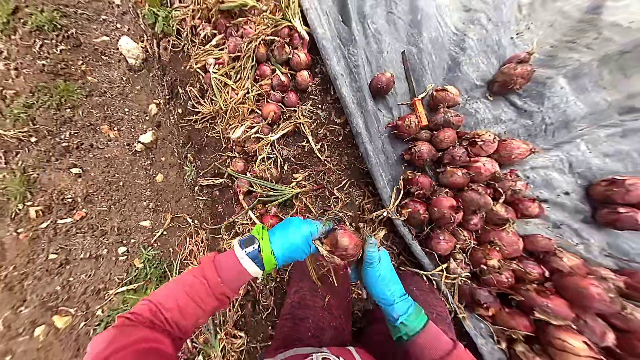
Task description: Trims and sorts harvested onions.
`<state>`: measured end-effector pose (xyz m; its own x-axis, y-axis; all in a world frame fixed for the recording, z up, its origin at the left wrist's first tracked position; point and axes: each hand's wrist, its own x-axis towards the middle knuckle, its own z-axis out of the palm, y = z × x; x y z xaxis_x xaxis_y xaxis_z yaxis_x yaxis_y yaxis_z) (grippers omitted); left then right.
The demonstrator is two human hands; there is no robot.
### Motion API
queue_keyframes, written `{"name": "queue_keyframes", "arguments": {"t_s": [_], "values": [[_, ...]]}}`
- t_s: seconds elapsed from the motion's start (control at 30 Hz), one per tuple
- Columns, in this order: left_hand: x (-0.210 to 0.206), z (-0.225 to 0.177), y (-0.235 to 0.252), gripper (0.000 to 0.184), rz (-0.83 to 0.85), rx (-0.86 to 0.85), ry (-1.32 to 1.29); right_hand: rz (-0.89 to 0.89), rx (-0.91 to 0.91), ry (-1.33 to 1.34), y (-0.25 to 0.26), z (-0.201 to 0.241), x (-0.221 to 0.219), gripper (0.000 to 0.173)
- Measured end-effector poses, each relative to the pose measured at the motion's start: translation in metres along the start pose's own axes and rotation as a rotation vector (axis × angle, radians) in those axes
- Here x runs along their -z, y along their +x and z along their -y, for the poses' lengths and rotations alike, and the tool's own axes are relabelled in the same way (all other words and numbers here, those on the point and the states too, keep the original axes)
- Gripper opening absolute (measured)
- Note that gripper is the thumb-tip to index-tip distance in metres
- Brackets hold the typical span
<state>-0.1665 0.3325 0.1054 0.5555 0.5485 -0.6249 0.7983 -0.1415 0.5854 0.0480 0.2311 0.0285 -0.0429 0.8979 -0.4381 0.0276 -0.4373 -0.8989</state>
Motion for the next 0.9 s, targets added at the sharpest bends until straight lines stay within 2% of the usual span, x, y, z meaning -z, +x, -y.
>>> {"name": "queue_keyframes", "arguments": {"t_s": [0.07, 0.1, 0.2, 0.3, 0.33, 0.43, 0.47, 0.53, 0.6, 0.63, 0.7, 0.77, 0.8, 0.83, 0.87, 0.9], "values": [[-0.009, -0.009, -0.017, 0.019, -0.061, -0.117, 0.065, -0.016, 0.083, 0.040, -0.019, -0.002, 0.004, 0.089], [-0.015, -0.017, -0.027, 0.016, -0.089, -0.173, 0.072, -0.029, 0.122, 0.054, -0.032, 0.001, 0.006, 0.087], [-0.032, -0.034, -0.062, 0.016, -0.158, -0.235, 0.113, -0.078, 0.129, 0.022, -0.072, 0.014, 0.007, 0.080], [-0.023, -0.033, -0.074, 0.019, -0.262, -0.156, 0.184, 0.061, 0.029, -0.004, -0.094, 0.028, 0.024, 0.077], [-0.024, -0.031, -0.074, 0.019, -0.330, -0.136, 0.125, 0.107, 0.048, 0.037, -0.104, 0.028, 0.032, 0.079], [-0.034, -0.049, -0.071, 0.009, -0.508, -0.095, -0.206, 0.089, 0.032, 0.082, -0.108, 0.016, 0.040, 0.082], [-0.043, -0.061, -0.071, 0.011, -0.504, -0.078, -0.229, 0.139, -0.033, -0.001, -0.109, 0.010, 0.043, 0.085], [-0.050, -0.094, -0.065, 0.021, -0.341, -0.023, -0.008, 0.281, -0.055, -0.161, -0.102, 0.012, 0.051, 0.094], [-0.054, -0.127, -0.055, 0.031, -0.139, -0.007, 0.212, 0.282, 0.024, -0.194, -0.097, 0.028, 0.058, 0.091], [-0.054, -0.132, -0.049, 0.033, -0.145, 0.004, 0.240, 0.227, 0.048, -0.172, -0.094, 0.034, 0.062, 0.088], [-0.035, -0.106, -0.033, 0.030, -0.333, 0.100, 0.206, 0.029, 0.068, -0.041, -0.082, 0.035, 0.070, 0.088], [-0.004, -0.034, -0.030, 0.031, -0.522, 0.274, 0.171, -0.182, 0.084, 0.143, -0.059, 0.037, 0.079, 0.085], [0.004, 0.007, -0.038, 0.034, -0.499, 0.353, 0.234, -0.217, 0.078, 0.198, -0.047, 0.038, 0.082, 0.086], [0.007, 0.041, -0.050, 0.038, -0.381, 0.405, 0.365, -0.207, 0.059, 0.219, -0.033, 0.036, 0.082, 0.087], [0.011, 0.057, -0.066, 0.043, -0.194, 0.455, 0.474, -0.150, 0.017, 0.181, -0.022, 0.030, 0.077, 0.085], [0.024, 0.050, -0.071, 0.049, 0.110, 0.583, 0.467, -0.042, -0.070, 0.052, -0.011, 0.020, 0.071, 0.080]]}}
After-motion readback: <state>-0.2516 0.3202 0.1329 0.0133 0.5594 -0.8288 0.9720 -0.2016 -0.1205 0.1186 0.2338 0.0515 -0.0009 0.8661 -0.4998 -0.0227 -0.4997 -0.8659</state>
